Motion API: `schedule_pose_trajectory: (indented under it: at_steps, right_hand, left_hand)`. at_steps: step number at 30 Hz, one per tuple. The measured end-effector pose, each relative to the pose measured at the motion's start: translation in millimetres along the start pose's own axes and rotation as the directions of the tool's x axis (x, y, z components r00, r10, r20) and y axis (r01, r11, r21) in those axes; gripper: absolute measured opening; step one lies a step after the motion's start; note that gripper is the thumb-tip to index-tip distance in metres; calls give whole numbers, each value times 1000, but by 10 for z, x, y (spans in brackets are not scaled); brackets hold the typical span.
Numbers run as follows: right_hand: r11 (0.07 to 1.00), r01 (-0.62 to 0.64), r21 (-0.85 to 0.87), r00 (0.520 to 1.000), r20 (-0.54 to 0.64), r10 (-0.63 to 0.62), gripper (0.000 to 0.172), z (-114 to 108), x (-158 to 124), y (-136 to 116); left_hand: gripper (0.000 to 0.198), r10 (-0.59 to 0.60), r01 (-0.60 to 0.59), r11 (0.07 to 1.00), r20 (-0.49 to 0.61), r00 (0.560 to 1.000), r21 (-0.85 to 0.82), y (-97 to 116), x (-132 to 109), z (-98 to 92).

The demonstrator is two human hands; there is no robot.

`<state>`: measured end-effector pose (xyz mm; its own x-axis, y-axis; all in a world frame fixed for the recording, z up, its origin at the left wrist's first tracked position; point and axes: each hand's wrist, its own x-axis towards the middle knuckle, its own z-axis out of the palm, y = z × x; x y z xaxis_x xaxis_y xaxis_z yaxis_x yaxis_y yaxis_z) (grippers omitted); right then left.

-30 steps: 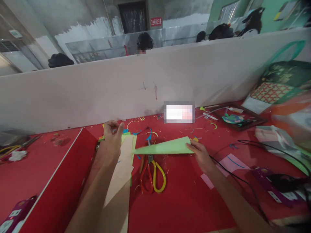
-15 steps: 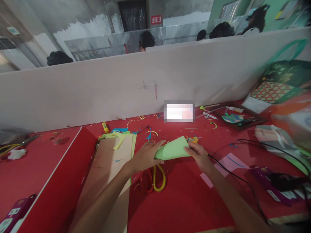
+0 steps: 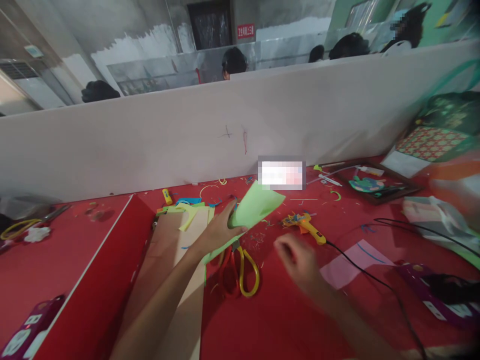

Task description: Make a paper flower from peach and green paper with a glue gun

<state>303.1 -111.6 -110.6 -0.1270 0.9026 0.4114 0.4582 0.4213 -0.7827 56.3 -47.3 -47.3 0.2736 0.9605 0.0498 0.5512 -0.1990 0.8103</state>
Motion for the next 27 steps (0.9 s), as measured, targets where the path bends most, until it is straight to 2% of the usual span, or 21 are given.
schedule_pose_trajectory:
  at_steps: [1,3,5,7,10,14,16,19,23,25,27]
  right_hand:
    - [994,40,-101,985,174,-22,31,121,-58,-109]
    - [943,163,-291,914,404,-33,29,379,-158,-321]
    - [868,258,-425,858,514,-3,52,612,-223,-486]
    - [794,284,-537,834,547,72,66,782,-245,-589]
    - [732,262,-629,830,533,162,70,904,-209,-665]
    - [751,205,-628,840,506,194,67,890,-119,-709]
    - [782,124,-611,844,479,240,62,826,-87,-691]
    - [821,-82,-565,855,384,349,50,658,-75,-555]
    - [895,-359,-264,862,273,426,38,329,-128,-139]
    - [887,-456,-76,857,229,461,36,154,-174,101]
    - [851,-511,118,855,174,489,44,-5,-217,286]
  left_hand:
    - [81,-1,-1,998,-35,999,-59,-6,17,-26]
    - [82,-15,2,987,-75,997,-161,-11,46,-72]
    - [82,-27,8,975,-84,996,-222,-7,64,-106]
    - [78,-35,13,967,-81,996,-253,1,69,-130]
    - [75,-29,3,960,-89,996,-281,10,61,-159]
    - [81,-20,-15,947,-106,994,-320,3,54,-207]
    - [82,-15,-28,940,-120,993,-341,-12,60,-236]
    - [83,-8,-48,918,-141,990,-393,-46,75,-284]
    - [82,-27,-41,895,-146,989,-444,-70,74,-364]
    - [75,-37,-36,903,-162,986,-428,-60,60,-407]
    - [68,-43,-29,915,-171,984,-402,-40,45,-441]
